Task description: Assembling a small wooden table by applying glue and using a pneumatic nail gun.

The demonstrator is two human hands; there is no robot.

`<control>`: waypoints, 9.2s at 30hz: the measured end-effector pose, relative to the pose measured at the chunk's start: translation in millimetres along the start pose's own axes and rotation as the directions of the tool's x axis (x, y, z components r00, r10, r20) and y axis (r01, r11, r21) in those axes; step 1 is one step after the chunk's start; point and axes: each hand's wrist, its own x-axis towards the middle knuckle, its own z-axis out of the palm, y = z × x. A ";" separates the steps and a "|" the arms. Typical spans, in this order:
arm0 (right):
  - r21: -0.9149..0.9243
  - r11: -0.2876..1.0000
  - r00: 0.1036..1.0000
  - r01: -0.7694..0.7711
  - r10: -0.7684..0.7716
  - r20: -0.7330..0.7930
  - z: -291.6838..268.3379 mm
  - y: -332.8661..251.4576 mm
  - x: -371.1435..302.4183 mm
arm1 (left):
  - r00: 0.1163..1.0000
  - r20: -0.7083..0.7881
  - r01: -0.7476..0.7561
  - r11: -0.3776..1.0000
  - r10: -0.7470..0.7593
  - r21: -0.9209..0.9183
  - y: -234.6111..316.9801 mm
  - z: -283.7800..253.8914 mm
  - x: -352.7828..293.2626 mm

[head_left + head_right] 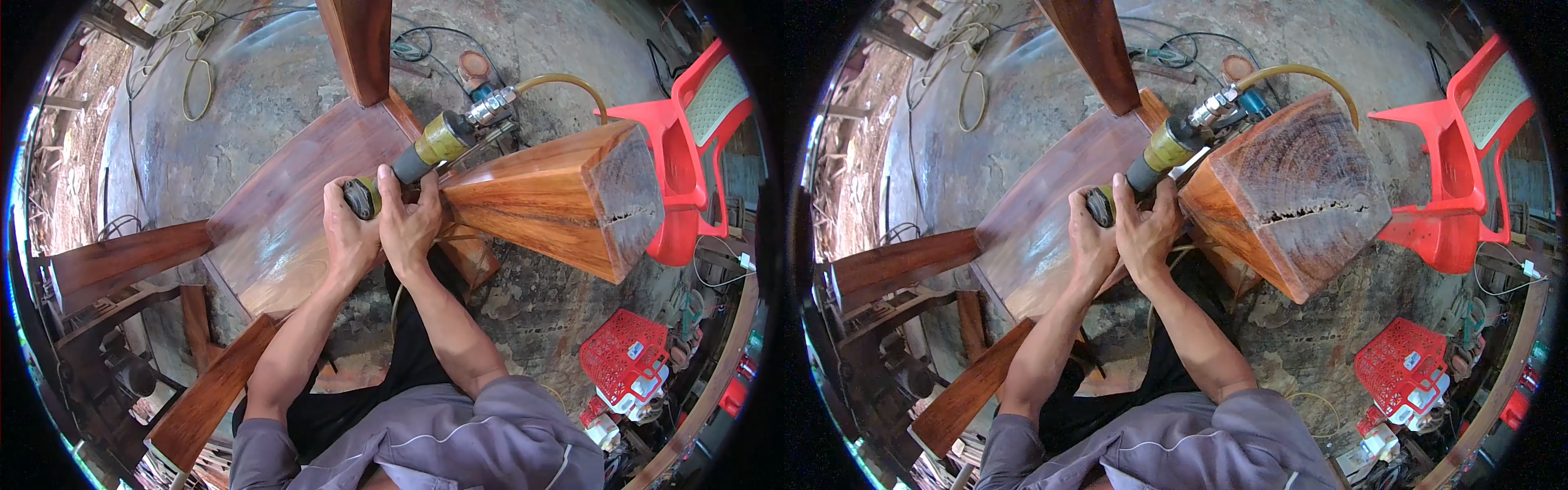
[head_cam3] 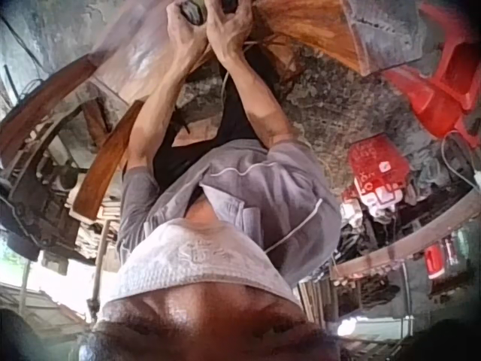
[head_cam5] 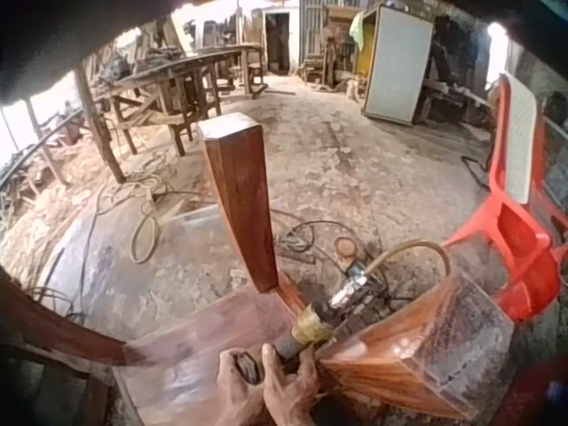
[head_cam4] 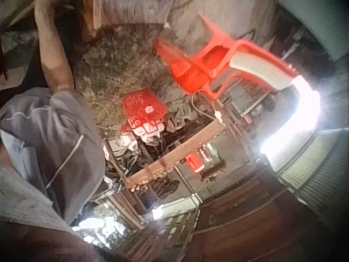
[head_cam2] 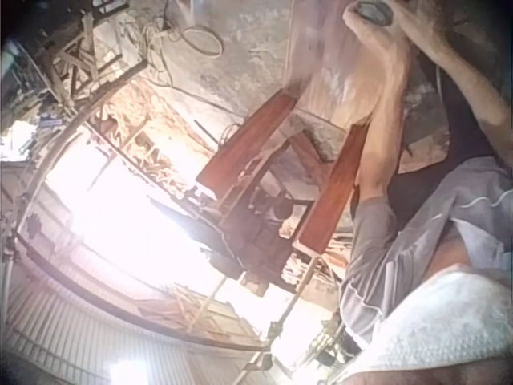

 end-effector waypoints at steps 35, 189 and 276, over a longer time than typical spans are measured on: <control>0.099 0.991 0.966 -0.086 0.059 0.252 14.3 -23.4 -43.8 | 0.851 -0.341 -0.473 0.864 0.399 -0.170 -66.5 -19.6 -59.2; 0.175 0.867 -0.220 0.466 -0.078 0.972 322.6 -51.5 120.0 | 0.668 -0.661 0.180 0.936 -0.342 -0.302 -95.9 -147.9 75.7; 0.539 0.652 -0.685 0.534 -0.041 0.728 360.9 -68.5 76.0 | 0.670 -0.742 0.317 0.897 0.017 0.307 -125.7 -86.9 93.7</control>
